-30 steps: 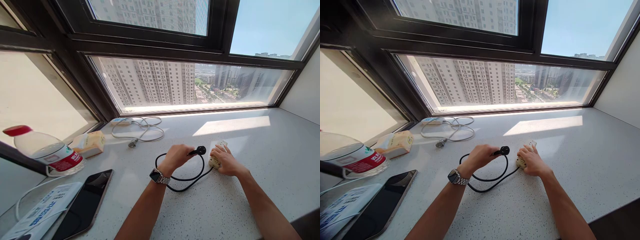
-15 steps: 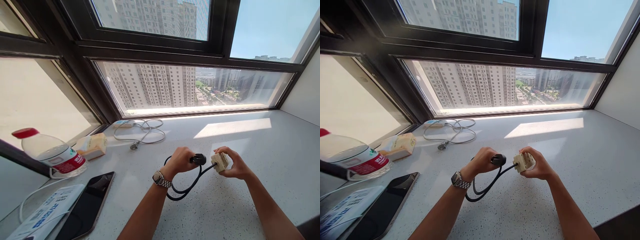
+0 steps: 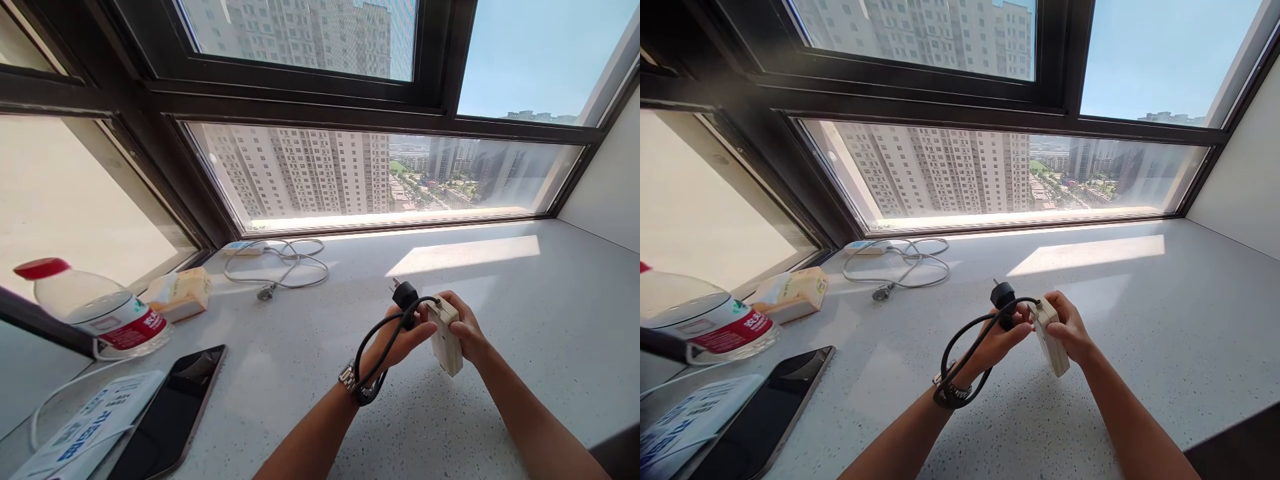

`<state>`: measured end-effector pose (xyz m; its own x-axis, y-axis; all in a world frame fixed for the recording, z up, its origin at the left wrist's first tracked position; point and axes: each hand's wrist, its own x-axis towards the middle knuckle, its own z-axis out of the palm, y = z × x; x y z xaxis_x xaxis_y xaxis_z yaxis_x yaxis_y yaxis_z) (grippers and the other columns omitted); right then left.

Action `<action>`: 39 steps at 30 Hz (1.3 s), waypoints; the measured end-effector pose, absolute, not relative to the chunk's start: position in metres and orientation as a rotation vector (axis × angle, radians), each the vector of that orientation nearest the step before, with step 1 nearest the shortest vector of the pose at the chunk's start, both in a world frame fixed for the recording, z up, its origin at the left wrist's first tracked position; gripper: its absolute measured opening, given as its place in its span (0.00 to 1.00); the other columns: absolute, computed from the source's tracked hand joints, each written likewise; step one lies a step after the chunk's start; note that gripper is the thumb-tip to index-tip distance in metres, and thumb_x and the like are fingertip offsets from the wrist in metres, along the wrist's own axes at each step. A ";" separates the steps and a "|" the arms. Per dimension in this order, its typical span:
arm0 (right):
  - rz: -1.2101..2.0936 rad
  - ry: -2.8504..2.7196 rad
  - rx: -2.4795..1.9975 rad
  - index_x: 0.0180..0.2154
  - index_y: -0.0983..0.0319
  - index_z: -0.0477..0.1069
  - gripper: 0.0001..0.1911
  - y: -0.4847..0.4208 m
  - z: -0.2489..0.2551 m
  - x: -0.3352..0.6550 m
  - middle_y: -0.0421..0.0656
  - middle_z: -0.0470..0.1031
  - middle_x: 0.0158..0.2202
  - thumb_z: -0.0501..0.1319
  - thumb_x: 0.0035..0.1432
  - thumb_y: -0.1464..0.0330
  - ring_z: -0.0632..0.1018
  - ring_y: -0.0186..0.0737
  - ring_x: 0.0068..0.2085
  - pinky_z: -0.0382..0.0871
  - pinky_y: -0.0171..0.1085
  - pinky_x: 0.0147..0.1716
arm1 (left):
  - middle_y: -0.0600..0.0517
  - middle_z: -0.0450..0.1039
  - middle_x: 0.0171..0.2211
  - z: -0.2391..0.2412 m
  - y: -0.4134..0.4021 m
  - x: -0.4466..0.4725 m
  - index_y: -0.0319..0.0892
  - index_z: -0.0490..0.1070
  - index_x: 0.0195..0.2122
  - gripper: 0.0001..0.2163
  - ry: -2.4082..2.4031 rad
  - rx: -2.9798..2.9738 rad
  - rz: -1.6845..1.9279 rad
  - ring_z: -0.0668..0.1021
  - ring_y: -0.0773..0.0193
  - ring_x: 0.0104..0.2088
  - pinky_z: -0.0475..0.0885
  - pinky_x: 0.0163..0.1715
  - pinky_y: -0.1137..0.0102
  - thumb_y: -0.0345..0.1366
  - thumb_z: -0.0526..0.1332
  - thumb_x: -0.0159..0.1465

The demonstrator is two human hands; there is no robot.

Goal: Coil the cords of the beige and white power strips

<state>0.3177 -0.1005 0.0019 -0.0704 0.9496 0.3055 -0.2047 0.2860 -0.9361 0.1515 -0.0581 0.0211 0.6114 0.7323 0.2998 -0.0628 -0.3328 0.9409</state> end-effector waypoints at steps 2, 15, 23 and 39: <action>1.142 -1.265 -0.807 0.39 0.59 0.65 0.32 -0.101 0.002 0.314 0.42 0.70 0.31 0.67 0.40 0.44 0.73 0.40 0.30 0.69 0.40 0.31 | 0.58 0.54 0.18 0.020 -0.059 0.157 0.41 0.58 0.22 0.21 0.636 1.653 0.971 0.58 0.72 0.20 0.55 0.20 0.74 0.54 0.61 0.55; 1.053 -1.362 -0.928 0.40 0.58 0.61 0.35 -0.097 -0.005 0.305 0.41 0.67 0.32 0.55 0.47 0.35 0.71 0.39 0.30 0.66 0.38 0.31 | 0.59 0.59 0.18 0.013 -0.058 0.165 0.41 0.64 0.31 0.21 0.757 1.342 1.067 0.62 0.72 0.18 0.58 0.19 0.75 0.57 0.60 0.56; 1.133 -1.334 -0.886 0.42 0.58 0.61 0.29 -0.101 -0.003 0.299 0.41 0.66 0.34 0.57 0.53 0.41 0.68 0.36 0.30 0.63 0.34 0.28 | 0.52 0.68 0.29 0.012 -0.062 0.166 0.40 0.66 0.40 0.22 0.717 1.407 1.120 0.71 0.64 0.29 0.67 0.30 0.70 0.56 0.57 0.59; 1.403 -1.367 -0.776 0.35 0.64 0.68 0.35 -0.106 0.000 0.304 0.41 0.67 0.26 0.62 0.43 0.38 0.67 0.36 0.27 0.62 0.34 0.27 | 0.41 0.70 0.50 0.024 -0.059 0.152 0.39 0.73 0.47 0.29 0.638 1.907 0.873 0.69 0.49 0.53 0.61 0.56 0.57 0.58 0.45 0.64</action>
